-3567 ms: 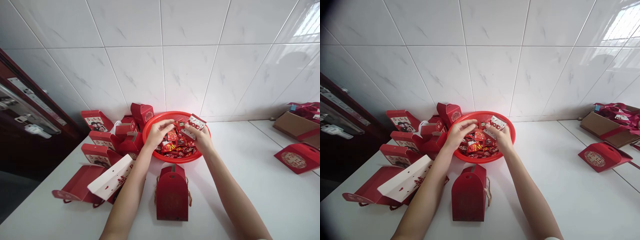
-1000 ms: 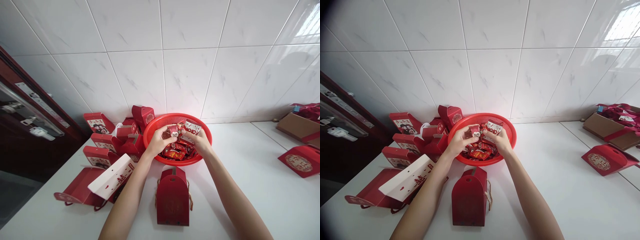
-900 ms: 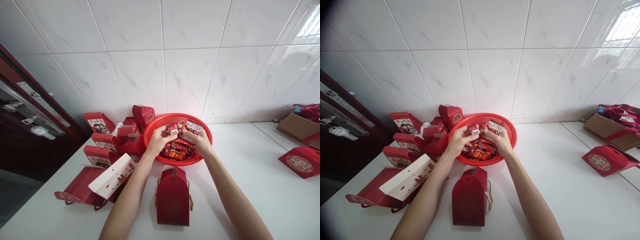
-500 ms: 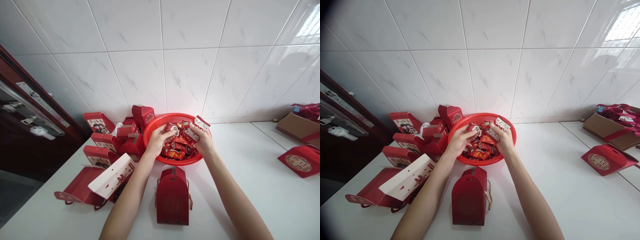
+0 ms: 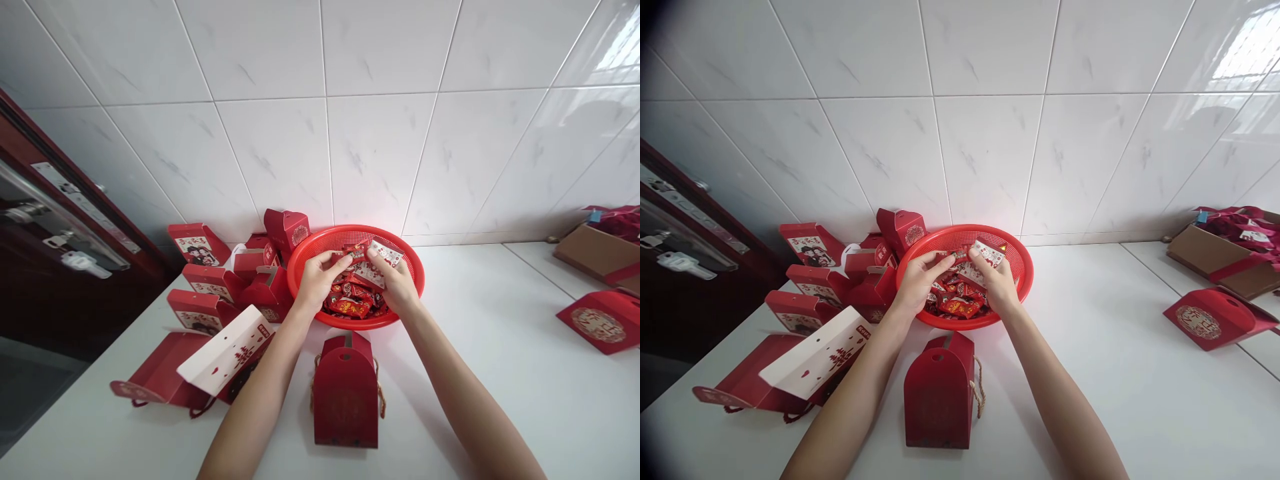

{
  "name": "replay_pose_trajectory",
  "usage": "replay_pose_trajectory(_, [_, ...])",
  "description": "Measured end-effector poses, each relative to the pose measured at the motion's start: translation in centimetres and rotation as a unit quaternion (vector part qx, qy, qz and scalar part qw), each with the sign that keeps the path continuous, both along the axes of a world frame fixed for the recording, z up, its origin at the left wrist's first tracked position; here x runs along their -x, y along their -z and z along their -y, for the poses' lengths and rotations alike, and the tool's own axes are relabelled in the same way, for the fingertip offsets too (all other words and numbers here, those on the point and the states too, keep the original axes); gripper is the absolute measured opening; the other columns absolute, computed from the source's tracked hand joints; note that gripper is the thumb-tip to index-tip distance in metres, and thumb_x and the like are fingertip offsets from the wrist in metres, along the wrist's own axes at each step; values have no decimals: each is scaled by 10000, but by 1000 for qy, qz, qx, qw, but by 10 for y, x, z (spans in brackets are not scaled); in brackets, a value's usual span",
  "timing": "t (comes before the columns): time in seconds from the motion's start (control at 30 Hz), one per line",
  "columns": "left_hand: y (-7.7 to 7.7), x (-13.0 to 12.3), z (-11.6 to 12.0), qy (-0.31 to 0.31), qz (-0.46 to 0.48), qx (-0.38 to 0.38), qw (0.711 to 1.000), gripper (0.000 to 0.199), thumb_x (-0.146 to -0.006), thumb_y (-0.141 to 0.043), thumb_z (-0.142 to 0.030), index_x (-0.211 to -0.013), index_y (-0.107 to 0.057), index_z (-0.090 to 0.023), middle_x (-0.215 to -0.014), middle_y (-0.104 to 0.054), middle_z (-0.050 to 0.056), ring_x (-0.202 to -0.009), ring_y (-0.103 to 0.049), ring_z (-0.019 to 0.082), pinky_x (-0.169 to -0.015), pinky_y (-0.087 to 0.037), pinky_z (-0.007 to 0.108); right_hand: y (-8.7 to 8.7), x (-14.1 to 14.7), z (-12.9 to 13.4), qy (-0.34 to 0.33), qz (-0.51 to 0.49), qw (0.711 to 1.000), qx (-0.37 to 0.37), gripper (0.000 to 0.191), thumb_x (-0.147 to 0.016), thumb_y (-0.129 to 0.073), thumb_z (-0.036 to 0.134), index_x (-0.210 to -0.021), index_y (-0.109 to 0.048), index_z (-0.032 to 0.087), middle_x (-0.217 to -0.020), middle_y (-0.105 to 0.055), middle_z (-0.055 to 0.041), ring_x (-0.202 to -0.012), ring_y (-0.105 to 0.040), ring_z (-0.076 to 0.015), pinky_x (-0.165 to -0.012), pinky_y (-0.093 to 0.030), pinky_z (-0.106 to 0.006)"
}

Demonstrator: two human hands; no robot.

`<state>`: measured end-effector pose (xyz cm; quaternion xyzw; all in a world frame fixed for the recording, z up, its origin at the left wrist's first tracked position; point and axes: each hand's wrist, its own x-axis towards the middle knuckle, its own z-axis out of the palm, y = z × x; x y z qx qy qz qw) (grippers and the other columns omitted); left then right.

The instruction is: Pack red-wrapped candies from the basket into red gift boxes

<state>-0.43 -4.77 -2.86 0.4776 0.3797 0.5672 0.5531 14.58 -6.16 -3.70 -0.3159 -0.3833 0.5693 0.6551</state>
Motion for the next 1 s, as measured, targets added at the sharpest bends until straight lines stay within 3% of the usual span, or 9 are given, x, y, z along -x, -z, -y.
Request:
replay_pose_trajectory(0.13, [1,-1,-1,-55,57,-10,997,392,-567,-948,-472,-730,-751,-176,-737,-719,-2,-703,-648,146,-718,-540,278,1,0,-3,48,-7,999,23,371,-656,-911,532,-794,-772,217,-833,-774,-44,-819,-734,-246,-791,-626,-378])
replay_pose_trajectory(0.27, [2,-7,3,-36,54,-12,998,366,-593,-932,-465,-695,-735,-173,-677,-671,-15,-647,-595,126,-671,-513,266,3,7,-1,42,-29,998,37,367,-710,-878,551,-844,-770,226,-868,-783,-34,-828,-737,-240,-775,-629,-369])
replay_pose_trajectory(0.53, [11,-21,9,-68,23,-52,996,346,-670,-885,-492,-746,-747,-185,-771,-712,8,-770,-644,161,-762,-525,275,8,8,2,13,-9,998,-54,284,-749,-899,409,-919,-783,213,-891,-787,-20,-824,-735,-213,-790,-612,-335])
replay_pose_trajectory(0.73, [13,-22,9,-76,39,-46,995,405,-657,-890,-534,-806,-742,-187,-811,-732,15,-771,-667,172,-732,-554,282,8,11,3,44,14,999,-18,322,-726,-908,431,-901,-796,186,-890,-799,-45,-828,-743,-239,-804,-624,-373])
replay_pose_trajectory(1.0, [9,-12,6,-109,-3,-115,987,357,-775,-824,-538,-848,-739,-199,-869,-747,24,-861,-695,200,-819,-558,300,-11,-4,7,-28,52,998,-15,426,-673,-935,389,-1028,-761,233,-915,-791,-20,-807,-736,-224,-738,-611,-349])
